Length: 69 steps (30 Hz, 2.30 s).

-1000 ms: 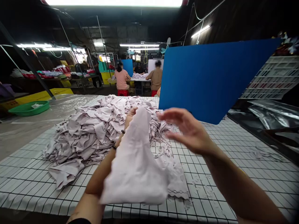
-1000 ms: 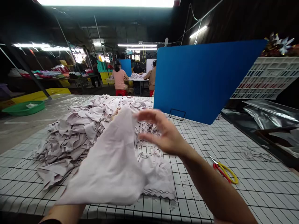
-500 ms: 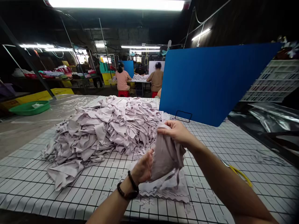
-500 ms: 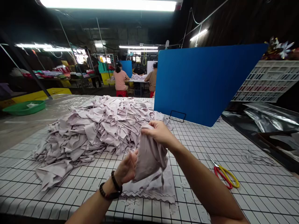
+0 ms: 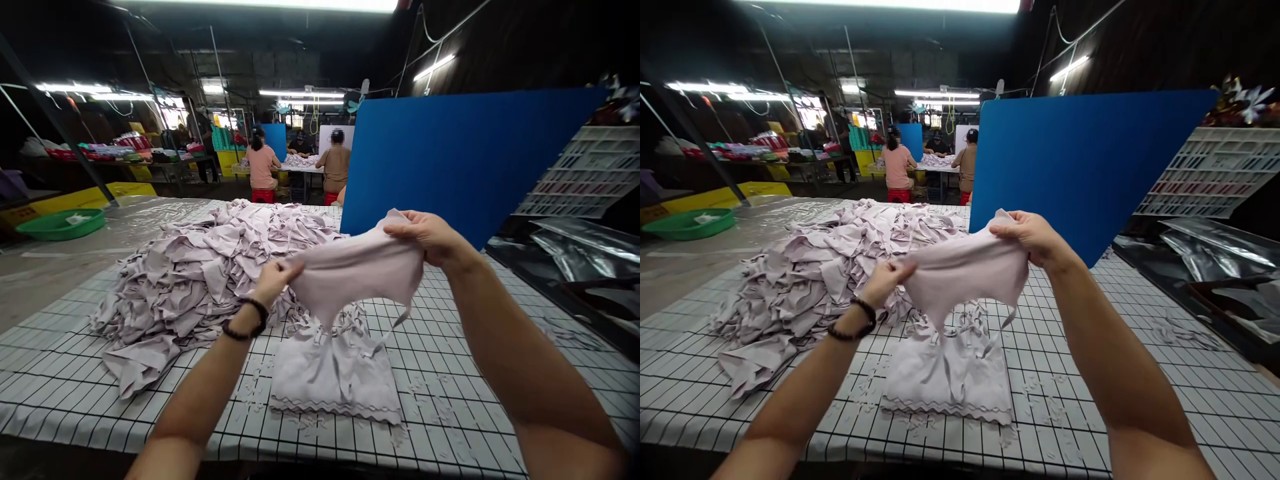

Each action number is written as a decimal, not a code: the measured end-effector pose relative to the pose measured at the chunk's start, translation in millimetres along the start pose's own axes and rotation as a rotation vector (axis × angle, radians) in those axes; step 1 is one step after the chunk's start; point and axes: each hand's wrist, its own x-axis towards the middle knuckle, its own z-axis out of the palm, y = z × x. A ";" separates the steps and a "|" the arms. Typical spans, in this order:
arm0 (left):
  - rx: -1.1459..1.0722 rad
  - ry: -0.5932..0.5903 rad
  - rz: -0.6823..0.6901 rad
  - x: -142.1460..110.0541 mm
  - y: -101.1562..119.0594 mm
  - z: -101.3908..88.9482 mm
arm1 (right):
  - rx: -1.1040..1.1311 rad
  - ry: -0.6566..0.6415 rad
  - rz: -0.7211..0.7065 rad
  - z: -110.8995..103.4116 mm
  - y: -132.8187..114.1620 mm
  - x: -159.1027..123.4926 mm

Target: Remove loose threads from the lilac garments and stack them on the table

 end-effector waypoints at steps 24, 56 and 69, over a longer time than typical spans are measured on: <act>0.841 -0.488 0.453 -100.7 -99.0 -63.9 | -0.446 -0.360 0.059 0.7 199.3 -142.7; 1.296 -0.510 0.470 -120.5 -153.6 67.1 | -0.520 -0.042 0.435 63.1 240.7 -6.6; 1.175 -0.780 0.604 -110.2 -140.4 94.2 | 0.249 -0.163 0.709 46.9 257.6 6.5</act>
